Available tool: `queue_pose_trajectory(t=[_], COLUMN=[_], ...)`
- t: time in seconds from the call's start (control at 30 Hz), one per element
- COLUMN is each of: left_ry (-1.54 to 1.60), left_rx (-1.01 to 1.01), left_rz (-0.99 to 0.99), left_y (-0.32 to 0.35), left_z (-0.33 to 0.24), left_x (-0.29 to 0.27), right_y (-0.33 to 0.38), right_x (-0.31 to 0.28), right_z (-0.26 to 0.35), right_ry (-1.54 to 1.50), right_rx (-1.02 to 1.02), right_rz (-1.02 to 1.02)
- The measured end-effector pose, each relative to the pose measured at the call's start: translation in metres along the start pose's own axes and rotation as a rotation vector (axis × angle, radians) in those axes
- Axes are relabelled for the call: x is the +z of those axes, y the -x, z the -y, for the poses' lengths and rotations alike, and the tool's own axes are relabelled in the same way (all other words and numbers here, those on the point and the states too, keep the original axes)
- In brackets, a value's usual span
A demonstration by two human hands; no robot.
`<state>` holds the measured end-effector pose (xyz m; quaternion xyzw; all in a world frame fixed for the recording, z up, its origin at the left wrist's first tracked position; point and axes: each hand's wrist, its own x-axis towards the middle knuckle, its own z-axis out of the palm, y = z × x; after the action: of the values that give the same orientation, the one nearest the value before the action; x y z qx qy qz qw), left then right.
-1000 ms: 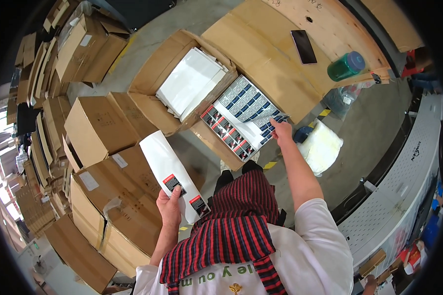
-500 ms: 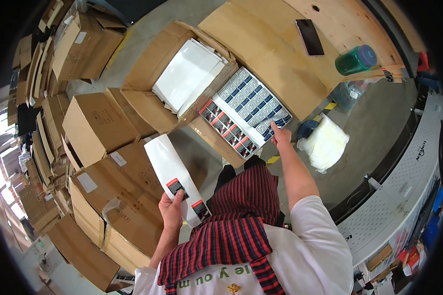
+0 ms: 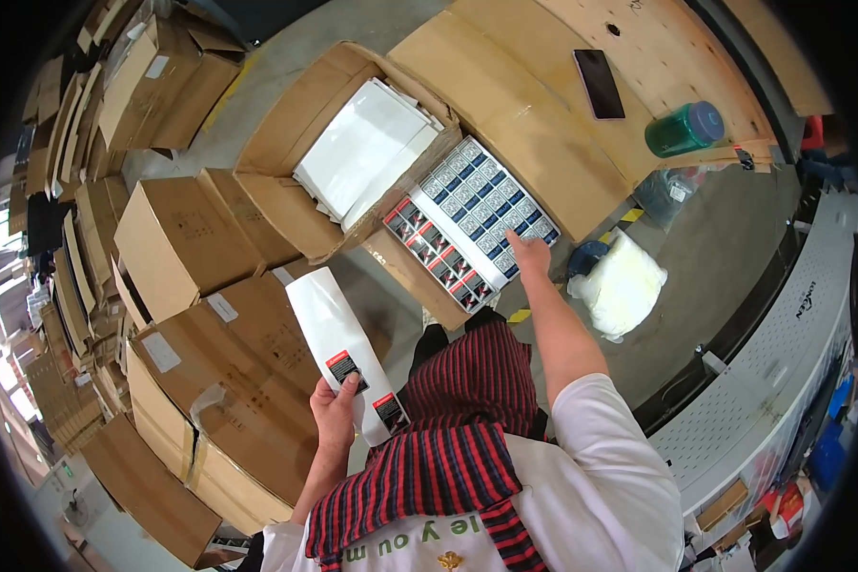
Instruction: Applying identification and warning labels to treadmills on a factory assembly line.
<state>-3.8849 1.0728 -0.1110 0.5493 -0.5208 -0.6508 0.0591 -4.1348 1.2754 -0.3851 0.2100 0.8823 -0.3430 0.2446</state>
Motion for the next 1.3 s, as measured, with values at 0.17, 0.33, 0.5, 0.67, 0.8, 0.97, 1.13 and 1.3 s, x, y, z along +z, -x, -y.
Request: queue_pose_trajectory(t=[0.17, 0.33, 0.5, 0.67, 0.8, 0.97, 1.13, 1.3], left_ry=[0.005, -0.006, -0.039, -0.037, -0.042, 0.007, 0.023, 0.054], left_rx=[-0.020, -0.033, -0.047, -0.050, -0.060, -0.031, -0.028, 0.000], left_rz=[-0.043, -0.016, 0.005, 0.000, -0.019, -0.007, -0.039, -0.055], left_y=[0.002, 0.000, -0.007, -0.007, -0.007, -0.004, 0.003, 0.008], left_z=[0.008, 0.011, 0.014, 0.017, 0.019, 0.022, 0.022, 0.024], left_x=[-0.010, -0.008, -0.009, -0.014, -0.016, -0.013, -0.013, -0.010], right_y=[0.010, 0.035, 0.039, 0.009, -0.002, 0.004, 0.007, -0.006], right_x=[-0.005, -0.027, -0.028, -0.031, -0.039, -0.032, -0.045, -0.044], right_z=[-0.002, -0.020, -0.019, -0.012, 0.009, 0.071, 0.115, 0.116], right_ry=[-0.078, 0.182, 0.721, 0.928, 0.941, 0.953, 0.752, 0.676], right_rx=[0.150, -0.308, -1.298, -1.399, -1.504, -1.273, -1.047, -0.920], right_rz=[-0.261, -0.045, 0.066, 0.201, 0.455, 0.431, 0.511, 0.630])
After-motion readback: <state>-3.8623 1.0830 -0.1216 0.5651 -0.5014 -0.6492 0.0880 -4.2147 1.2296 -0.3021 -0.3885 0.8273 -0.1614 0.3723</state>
